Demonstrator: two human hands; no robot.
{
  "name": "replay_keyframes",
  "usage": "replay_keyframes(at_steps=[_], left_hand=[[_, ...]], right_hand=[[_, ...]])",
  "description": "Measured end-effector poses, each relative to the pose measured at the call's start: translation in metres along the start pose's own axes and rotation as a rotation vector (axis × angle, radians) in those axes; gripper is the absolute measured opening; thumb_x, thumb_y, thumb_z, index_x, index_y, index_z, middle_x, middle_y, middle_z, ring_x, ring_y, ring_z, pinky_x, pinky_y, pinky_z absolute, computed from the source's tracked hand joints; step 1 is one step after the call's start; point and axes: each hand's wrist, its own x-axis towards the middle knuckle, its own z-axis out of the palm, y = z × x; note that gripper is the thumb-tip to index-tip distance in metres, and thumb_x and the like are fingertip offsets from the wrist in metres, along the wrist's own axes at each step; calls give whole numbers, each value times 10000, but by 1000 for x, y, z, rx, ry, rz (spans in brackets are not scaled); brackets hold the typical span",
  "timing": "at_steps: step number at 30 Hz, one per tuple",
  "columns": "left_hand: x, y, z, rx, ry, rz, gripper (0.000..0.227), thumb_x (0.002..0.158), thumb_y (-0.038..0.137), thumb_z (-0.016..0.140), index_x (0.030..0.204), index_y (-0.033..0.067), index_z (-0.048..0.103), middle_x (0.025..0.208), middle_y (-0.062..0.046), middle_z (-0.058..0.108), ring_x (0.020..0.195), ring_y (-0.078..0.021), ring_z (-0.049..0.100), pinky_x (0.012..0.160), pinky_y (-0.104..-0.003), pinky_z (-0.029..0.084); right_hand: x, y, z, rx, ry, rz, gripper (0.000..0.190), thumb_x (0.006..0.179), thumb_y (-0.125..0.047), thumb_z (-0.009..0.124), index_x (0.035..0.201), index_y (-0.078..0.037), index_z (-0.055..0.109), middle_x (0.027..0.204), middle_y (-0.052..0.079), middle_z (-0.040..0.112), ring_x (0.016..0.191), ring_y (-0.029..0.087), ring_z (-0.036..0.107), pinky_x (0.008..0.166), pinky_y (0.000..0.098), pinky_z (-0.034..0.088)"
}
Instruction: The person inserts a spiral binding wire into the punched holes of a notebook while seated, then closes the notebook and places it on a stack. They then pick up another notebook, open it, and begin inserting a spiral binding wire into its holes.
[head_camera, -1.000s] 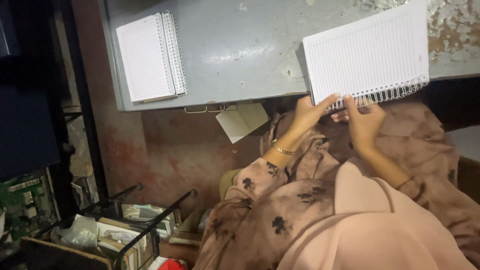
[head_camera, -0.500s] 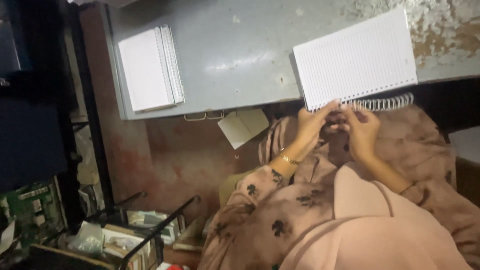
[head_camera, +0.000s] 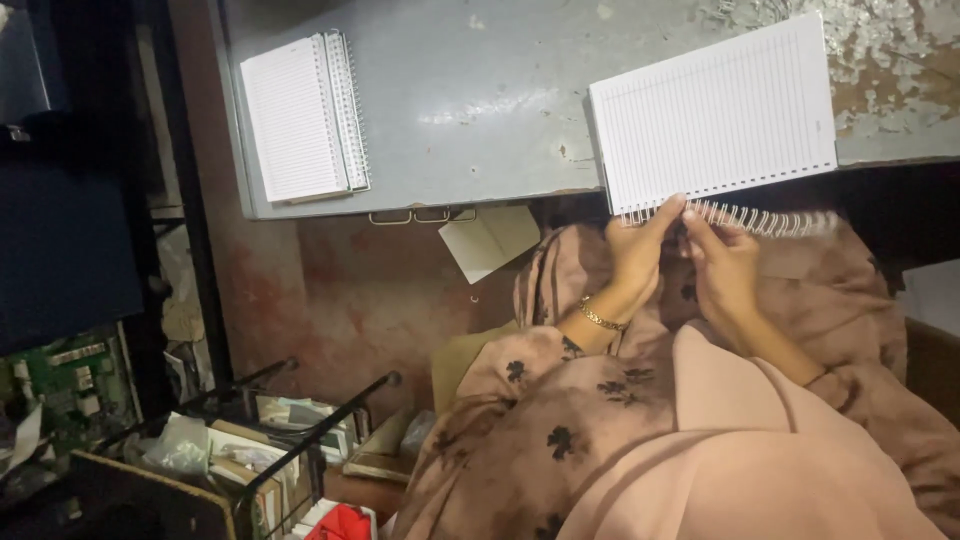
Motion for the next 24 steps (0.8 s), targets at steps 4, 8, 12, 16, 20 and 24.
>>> replay_keyframes(at_steps=[4,8,12,16,20,24], left_hand=[[-6,12,5,52,30,-1,268,756,136,907,870,20,694,744,-56,693,597,-49,606,534,-204,507],[-5,20,6,-25,46,-17,289,743,113,913,864,-26,690,726,-108,691,582,-105,650,546,-239,538],[-8,22,9,-7,39,-10,305,740,122,920,876,-20,686,744,-102,692,615,-101,652,575,-243,547],[-15,38,9,8,31,8,302,738,114,916,905,-23,704,778,-92,698,664,-78,645,625,-223,552],[-21,42,9,27,-2,26,323,748,139,913,948,-1,701,834,-68,702,753,-68,637,729,-245,557],[-20,39,8,21,-5,3,383,729,189,937,966,-3,704,849,-78,708,764,-83,643,746,-271,560]], right_hand=[[-11,-10,7,-76,46,-49,128,952,-127,845,992,-86,731,786,-7,644,609,51,549,504,196,419],[-26,-38,31,-246,128,-93,221,950,-218,876,839,-125,709,644,20,615,472,48,477,428,253,313],[-17,-34,21,-299,90,-194,240,936,-100,861,1108,-93,693,780,59,649,517,87,544,430,225,376],[7,-6,-9,-407,60,-106,222,934,-228,898,954,-150,690,719,40,647,511,81,575,436,231,352],[20,-18,-26,-538,-15,-26,334,905,-303,939,825,-92,693,655,64,628,528,114,617,506,264,480],[39,-5,-34,-494,-45,9,368,914,-294,939,898,-23,691,667,87,623,550,139,641,521,287,544]])
